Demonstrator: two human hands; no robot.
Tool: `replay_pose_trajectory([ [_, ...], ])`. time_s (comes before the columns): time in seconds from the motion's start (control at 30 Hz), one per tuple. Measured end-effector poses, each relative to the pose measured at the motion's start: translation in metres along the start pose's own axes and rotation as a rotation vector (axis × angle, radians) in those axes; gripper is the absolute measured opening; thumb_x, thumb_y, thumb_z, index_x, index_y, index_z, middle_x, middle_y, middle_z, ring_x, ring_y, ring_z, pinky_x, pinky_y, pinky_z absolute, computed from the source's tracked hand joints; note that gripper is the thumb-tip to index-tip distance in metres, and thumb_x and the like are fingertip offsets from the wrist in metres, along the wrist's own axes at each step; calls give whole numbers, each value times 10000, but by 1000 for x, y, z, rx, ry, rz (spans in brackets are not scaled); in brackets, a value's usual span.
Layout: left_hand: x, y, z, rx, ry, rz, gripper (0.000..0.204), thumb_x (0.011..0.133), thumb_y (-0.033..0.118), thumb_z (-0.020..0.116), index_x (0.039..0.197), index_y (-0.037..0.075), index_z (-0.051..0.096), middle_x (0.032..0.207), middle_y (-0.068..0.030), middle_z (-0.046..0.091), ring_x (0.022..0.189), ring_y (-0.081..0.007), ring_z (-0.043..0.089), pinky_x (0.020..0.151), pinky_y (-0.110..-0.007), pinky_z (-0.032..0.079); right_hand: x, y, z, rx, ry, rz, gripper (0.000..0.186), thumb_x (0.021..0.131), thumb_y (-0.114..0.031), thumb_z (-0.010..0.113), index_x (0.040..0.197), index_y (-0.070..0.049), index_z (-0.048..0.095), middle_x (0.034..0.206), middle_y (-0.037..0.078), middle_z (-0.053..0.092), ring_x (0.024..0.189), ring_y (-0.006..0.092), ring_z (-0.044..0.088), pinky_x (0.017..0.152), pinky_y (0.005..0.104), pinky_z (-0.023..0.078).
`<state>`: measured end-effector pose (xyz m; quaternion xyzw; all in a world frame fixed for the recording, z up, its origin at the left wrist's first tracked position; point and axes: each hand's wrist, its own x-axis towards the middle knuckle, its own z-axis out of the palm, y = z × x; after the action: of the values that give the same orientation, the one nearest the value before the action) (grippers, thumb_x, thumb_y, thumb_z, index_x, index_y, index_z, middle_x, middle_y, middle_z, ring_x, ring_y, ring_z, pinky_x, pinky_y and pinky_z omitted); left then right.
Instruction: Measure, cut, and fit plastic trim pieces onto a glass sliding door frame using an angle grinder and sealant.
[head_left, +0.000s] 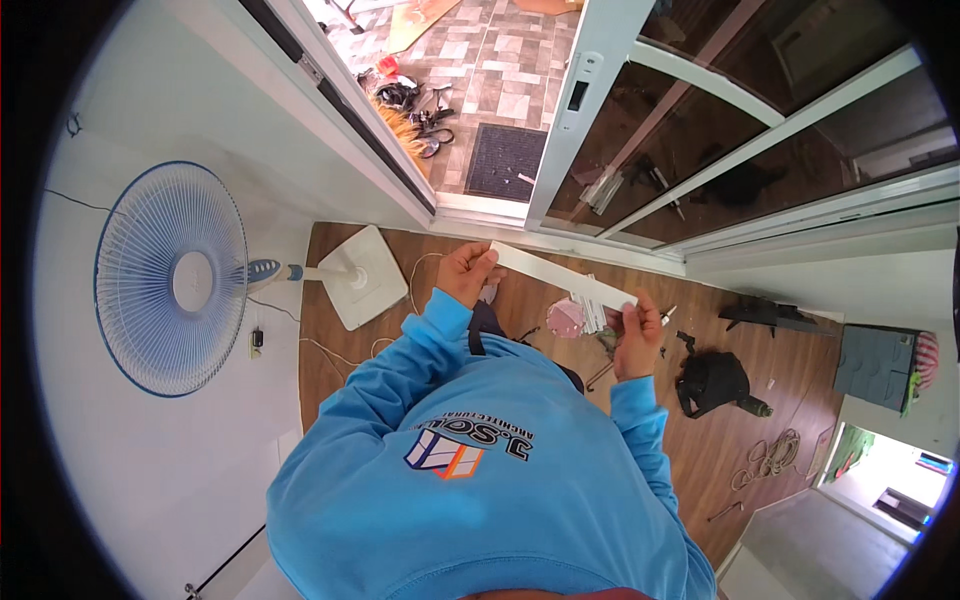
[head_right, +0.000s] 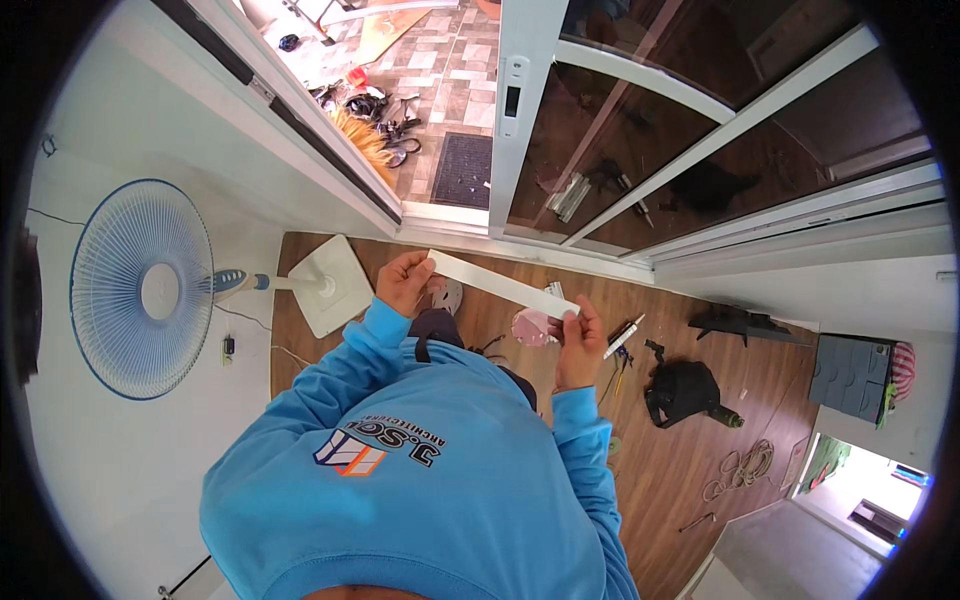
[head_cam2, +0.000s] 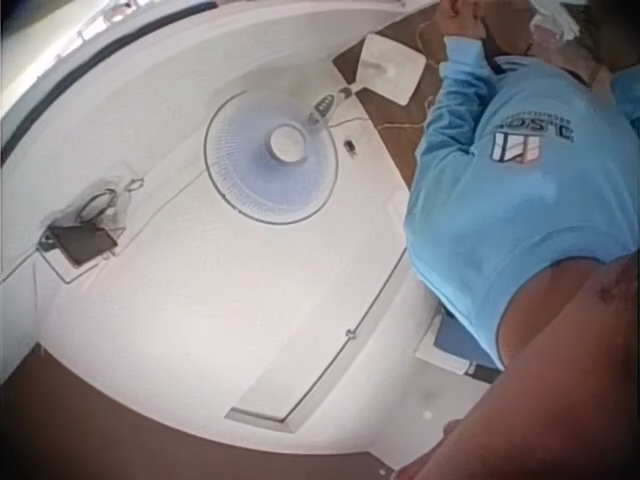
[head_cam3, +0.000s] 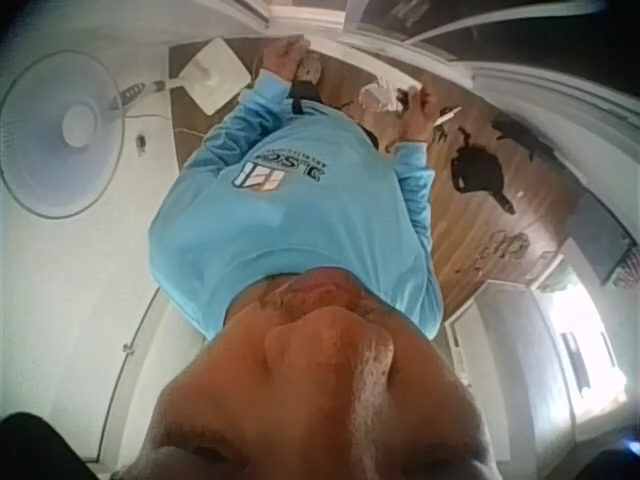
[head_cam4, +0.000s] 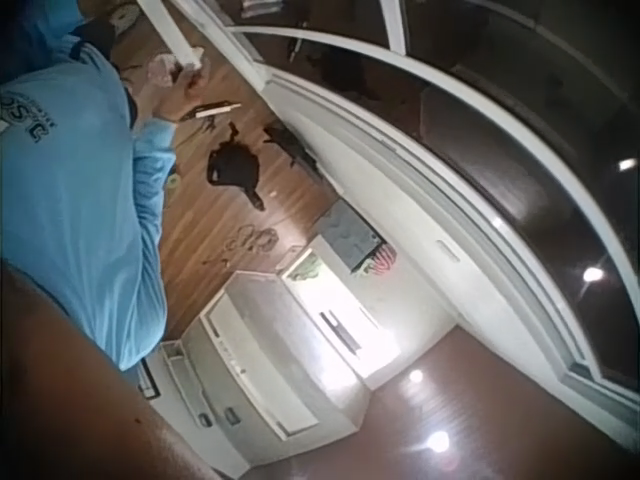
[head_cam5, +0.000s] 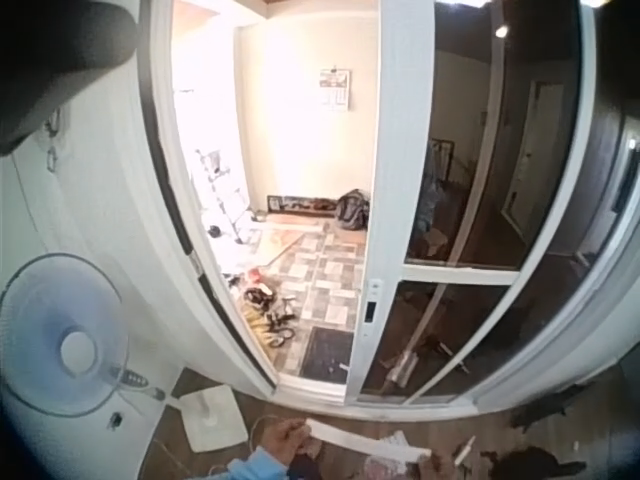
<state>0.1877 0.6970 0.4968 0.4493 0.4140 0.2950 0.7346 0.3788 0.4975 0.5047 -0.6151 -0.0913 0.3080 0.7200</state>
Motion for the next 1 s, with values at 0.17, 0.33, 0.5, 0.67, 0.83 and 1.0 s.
replay_pose_trajectory([
  [0.17,0,53,19,31,-225,197,271,888,103,573,1101,-62,549,967,-120,643,830,-148,629,753,-263,522,21,-28,9,103,57,10,285,917,-94,499,1198,-45,496,933,59,604,725,139,606,618,247,520],
  [0.33,5,72,29,73,-341,252,269,887,96,572,1097,-70,547,968,-124,641,846,-149,620,771,-264,515,21,-39,6,133,153,-111,284,932,-119,472,1206,-47,476,897,68,604,675,144,610,564,247,518],
  [0.5,11,73,32,163,-364,247,269,865,60,593,1089,-78,542,985,-127,638,843,-133,609,766,-245,494,7,-54,8,104,184,-193,281,937,-138,470,1201,-41,476,900,65,598,672,144,607,581,251,519],
  [0.67,15,64,33,77,-171,327,302,842,56,625,1085,-39,473,928,-106,628,829,-156,622,712,-260,529,-19,-43,16,-272,32,-224,251,912,-99,513,1141,4,530,903,73,613,690,129,605,624,251,513],
  [0.83,13,56,34,-94,150,403,296,827,106,656,1018,-20,469,780,-59,597,681,-81,562,565,-200,451,-55,-19,34,-289,-169,-133,288,875,-52,578,1139,54,534,961,153,640,798,193,643,699,284,534],
  [1.0,10,49,19,86,350,436,259,855,188,632,960,-20,518,677,-27,559,604,-57,498,509,-209,394,-73,-26,48,-156,-254,-141,264,871,-50,582,1107,65,554,1006,175,634,858,223,643,744,303,542],
])
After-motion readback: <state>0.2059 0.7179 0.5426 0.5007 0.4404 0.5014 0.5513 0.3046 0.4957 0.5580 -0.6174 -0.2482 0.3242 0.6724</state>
